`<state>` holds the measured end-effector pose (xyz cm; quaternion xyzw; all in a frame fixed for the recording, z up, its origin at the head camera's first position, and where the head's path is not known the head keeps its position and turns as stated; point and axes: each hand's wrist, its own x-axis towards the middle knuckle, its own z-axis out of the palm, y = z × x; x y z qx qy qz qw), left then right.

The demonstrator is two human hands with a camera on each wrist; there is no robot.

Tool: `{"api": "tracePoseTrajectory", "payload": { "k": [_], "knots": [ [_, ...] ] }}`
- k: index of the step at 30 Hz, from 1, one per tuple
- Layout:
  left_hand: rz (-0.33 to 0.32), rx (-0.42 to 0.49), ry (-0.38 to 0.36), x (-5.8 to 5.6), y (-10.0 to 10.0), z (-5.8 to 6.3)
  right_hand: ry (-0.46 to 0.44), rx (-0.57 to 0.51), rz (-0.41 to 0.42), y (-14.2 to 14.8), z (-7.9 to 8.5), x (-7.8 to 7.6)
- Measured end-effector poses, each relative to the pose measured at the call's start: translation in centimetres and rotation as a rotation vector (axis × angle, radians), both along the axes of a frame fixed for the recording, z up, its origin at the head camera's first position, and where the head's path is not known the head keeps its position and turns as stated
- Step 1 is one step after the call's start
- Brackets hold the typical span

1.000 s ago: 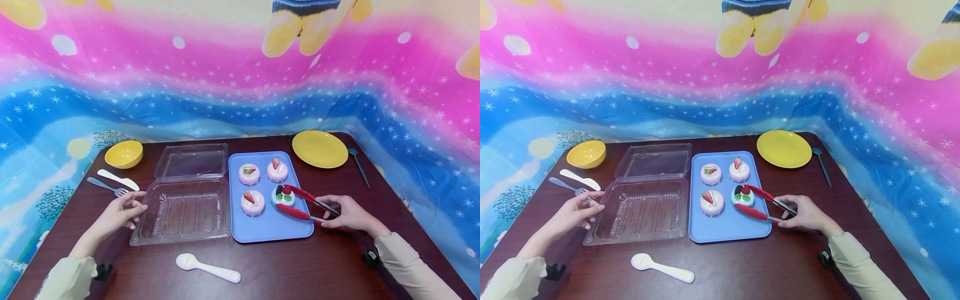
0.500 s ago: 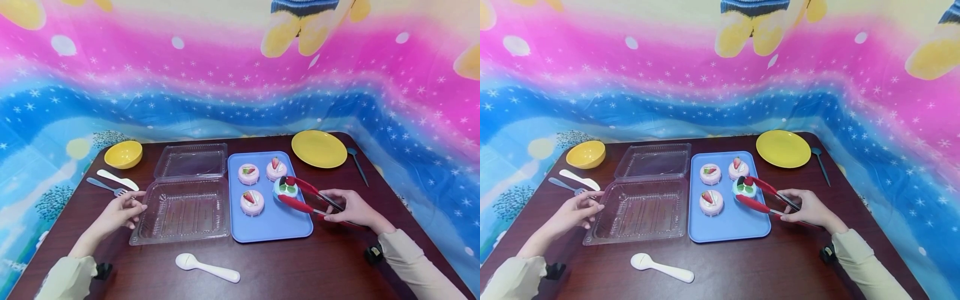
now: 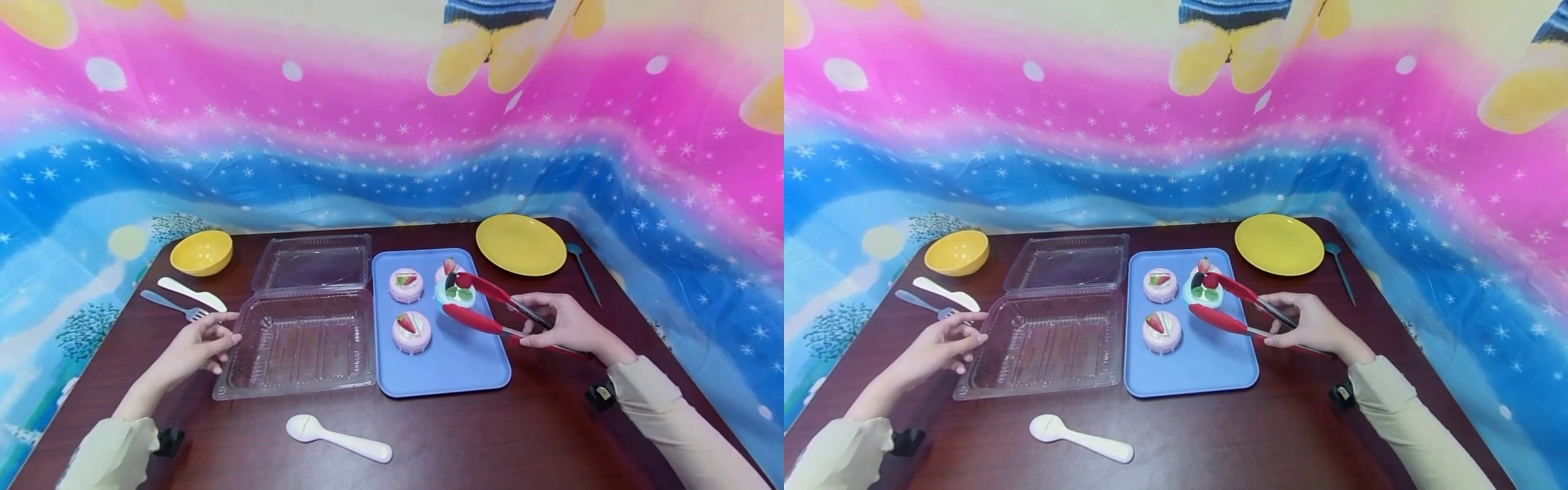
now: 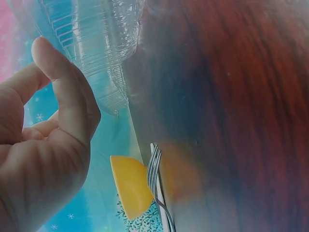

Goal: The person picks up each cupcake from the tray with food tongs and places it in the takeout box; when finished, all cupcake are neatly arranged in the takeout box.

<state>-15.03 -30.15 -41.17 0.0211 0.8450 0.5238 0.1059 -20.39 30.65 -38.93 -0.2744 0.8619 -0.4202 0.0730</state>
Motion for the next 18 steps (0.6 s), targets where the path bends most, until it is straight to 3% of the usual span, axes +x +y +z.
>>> {"api": "tracePoseTrajectory", "payload": {
  "k": [12,18],
  "knots": [
    [-0.010,0.014,0.010,-0.1,-0.2,-0.3,-0.023,0.020,0.074,-3.7,3.8,0.1],
    [-0.018,0.019,0.022,-0.1,-0.2,-0.2,-0.040,-0.002,0.127,-5.2,3.6,-1.1]
  ]
}}
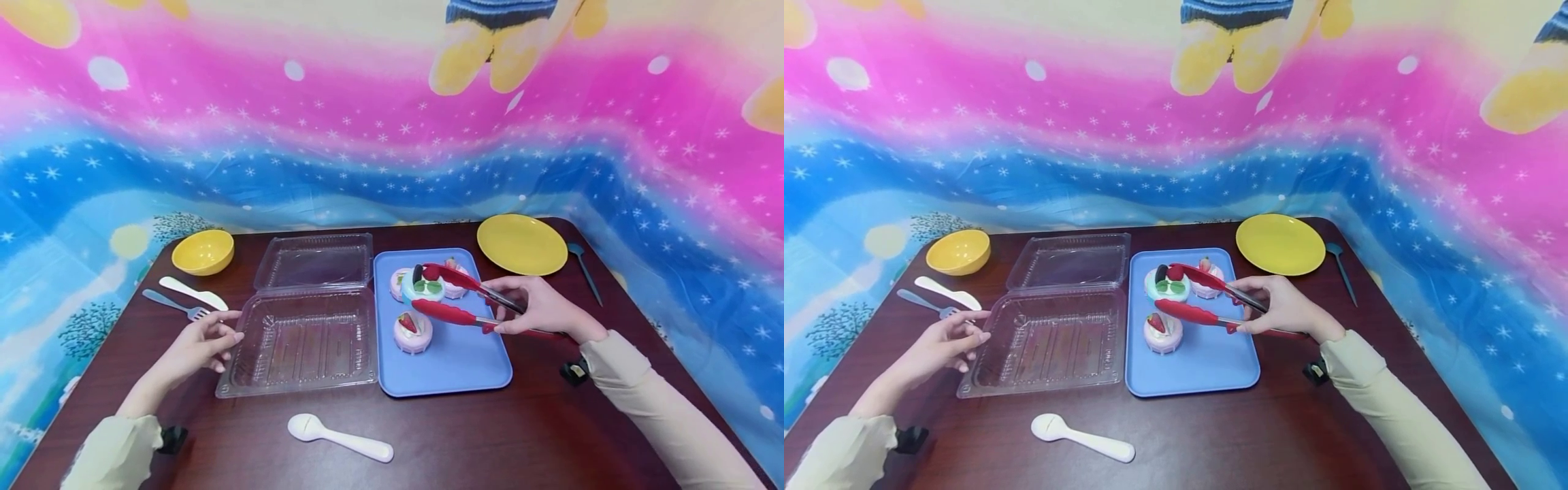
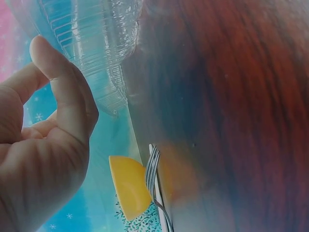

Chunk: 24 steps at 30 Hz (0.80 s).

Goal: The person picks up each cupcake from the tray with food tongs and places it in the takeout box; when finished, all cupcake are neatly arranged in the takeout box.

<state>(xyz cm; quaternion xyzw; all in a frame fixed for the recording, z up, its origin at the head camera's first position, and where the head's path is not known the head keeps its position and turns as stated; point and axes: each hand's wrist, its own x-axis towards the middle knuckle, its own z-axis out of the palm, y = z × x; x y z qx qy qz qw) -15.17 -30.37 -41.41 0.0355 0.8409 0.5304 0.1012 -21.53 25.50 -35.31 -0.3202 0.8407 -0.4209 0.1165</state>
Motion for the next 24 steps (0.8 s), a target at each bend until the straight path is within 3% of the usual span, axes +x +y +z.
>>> {"api": "tracePoseTrajectory", "payload": {
  "k": [6,11,18,24],
  "knots": [
    [0.005,0.018,-0.007,0.0,-0.1,-0.1,0.022,0.013,0.038,-2.7,0.1,-1.1],
    [0.007,0.031,-0.016,0.0,0.0,-0.4,0.046,0.062,0.081,-6.1,2.1,-0.4],
    [0.016,0.026,-0.016,0.1,0.1,-0.3,0.060,0.040,0.172,-9.4,0.9,-2.5],
    [0.007,0.022,0.000,0.1,0.0,-0.2,0.091,0.038,0.208,-13.1,1.2,-3.0]
  ]
}}
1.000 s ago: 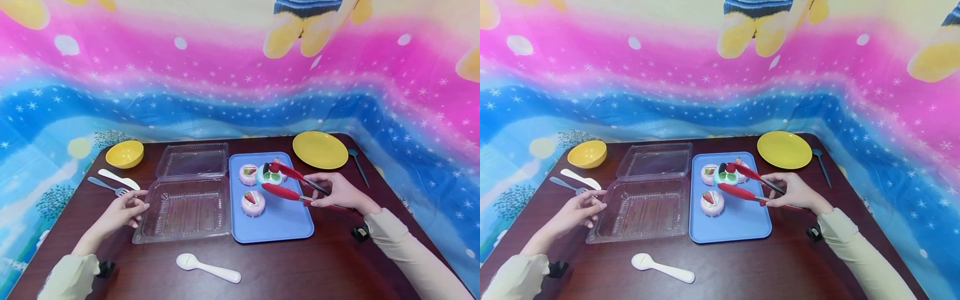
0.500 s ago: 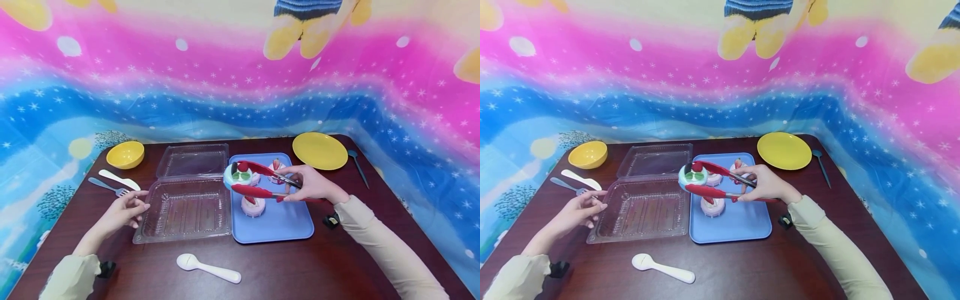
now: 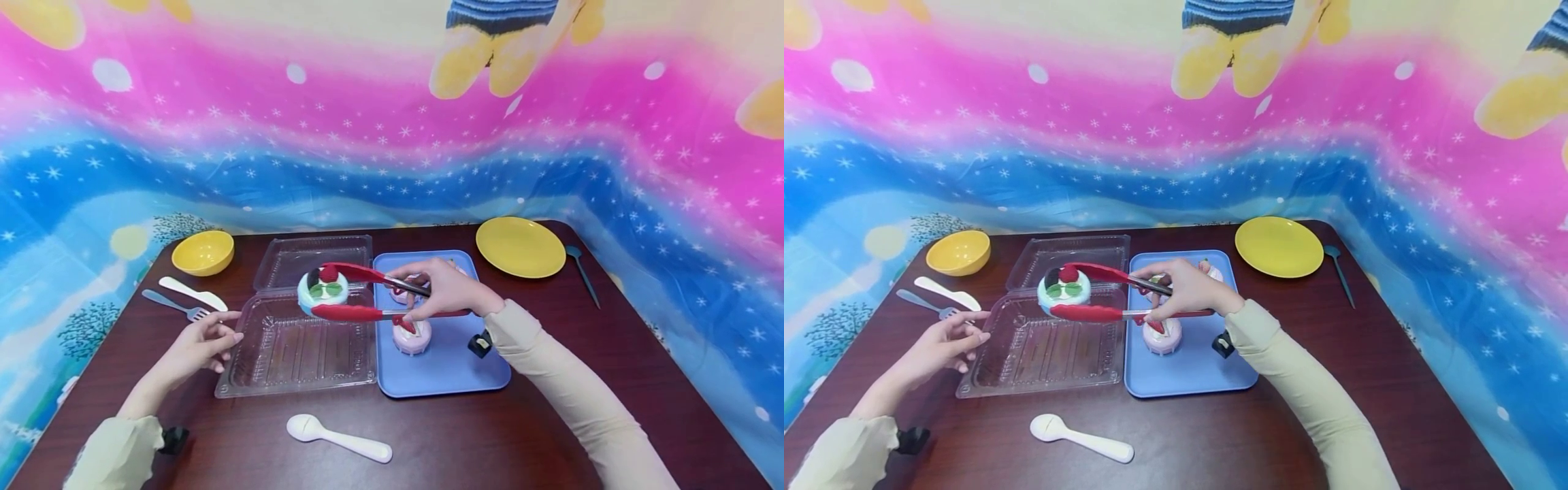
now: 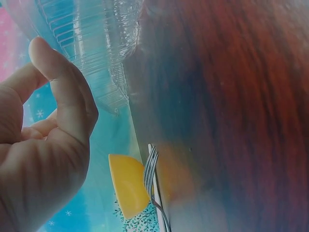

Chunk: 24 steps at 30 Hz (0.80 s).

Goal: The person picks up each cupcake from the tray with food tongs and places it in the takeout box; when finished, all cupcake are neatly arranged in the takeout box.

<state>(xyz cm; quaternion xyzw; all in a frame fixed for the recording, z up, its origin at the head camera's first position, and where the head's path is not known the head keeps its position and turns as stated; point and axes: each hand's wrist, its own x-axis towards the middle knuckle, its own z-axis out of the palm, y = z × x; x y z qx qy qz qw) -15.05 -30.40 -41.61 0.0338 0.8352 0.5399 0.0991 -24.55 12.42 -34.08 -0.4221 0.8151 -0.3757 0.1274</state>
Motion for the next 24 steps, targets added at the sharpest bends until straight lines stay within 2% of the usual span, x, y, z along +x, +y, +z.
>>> {"api": "tracePoseTrajectory", "payload": {
  "k": [7,13,24],
  "knots": [
    [-0.001,0.006,0.002,0.0,-0.1,0.1,-0.075,0.001,0.113,-3.7,-0.5,-0.5],
    [-0.003,-0.005,0.007,-0.1,0.0,0.2,0.013,0.075,0.111,-6.1,-0.9,-0.9],
    [-0.005,-0.004,0.009,-0.1,0.0,0.0,0.076,0.200,0.143,-9.1,-1.6,-1.1]
  ]
}}
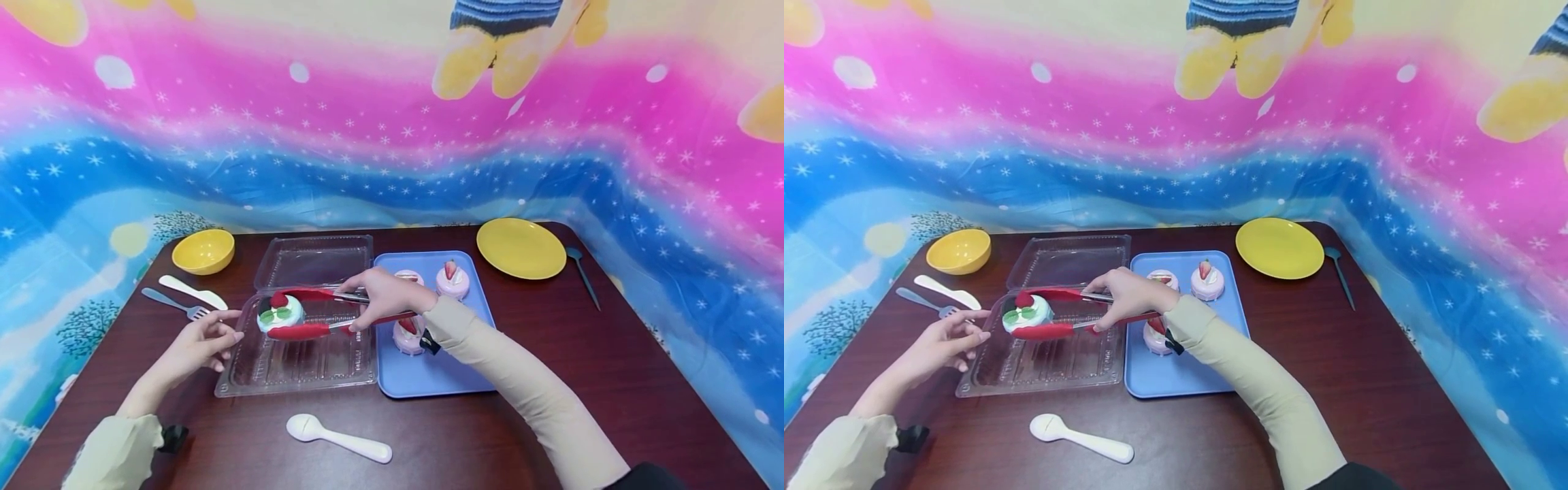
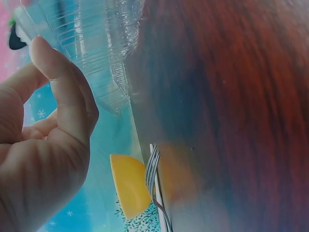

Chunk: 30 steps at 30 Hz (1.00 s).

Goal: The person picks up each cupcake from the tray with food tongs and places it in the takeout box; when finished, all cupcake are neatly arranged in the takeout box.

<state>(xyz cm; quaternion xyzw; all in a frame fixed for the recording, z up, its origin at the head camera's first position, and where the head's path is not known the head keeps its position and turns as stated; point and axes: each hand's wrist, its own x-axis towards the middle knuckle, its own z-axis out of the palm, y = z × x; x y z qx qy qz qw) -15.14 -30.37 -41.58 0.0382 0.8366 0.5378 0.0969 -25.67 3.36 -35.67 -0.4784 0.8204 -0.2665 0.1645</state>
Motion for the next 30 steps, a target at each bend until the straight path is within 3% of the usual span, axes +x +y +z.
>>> {"api": "tracePoseTrajectory", "payload": {
  "k": [9,20,30],
  "knots": [
    [0.001,-0.009,-0.008,-0.1,0.1,0.0,0.121,0.077,0.032,-1.9,-1.1,-0.4],
    [0.010,-0.015,-0.023,0.1,0.1,0.2,0.134,0.155,0.029,-3.3,-1.7,-0.4],
    [0.005,-0.002,-0.020,0.1,0.1,0.1,0.167,0.155,0.030,-3.8,-2.4,-0.3]
  ]
}}
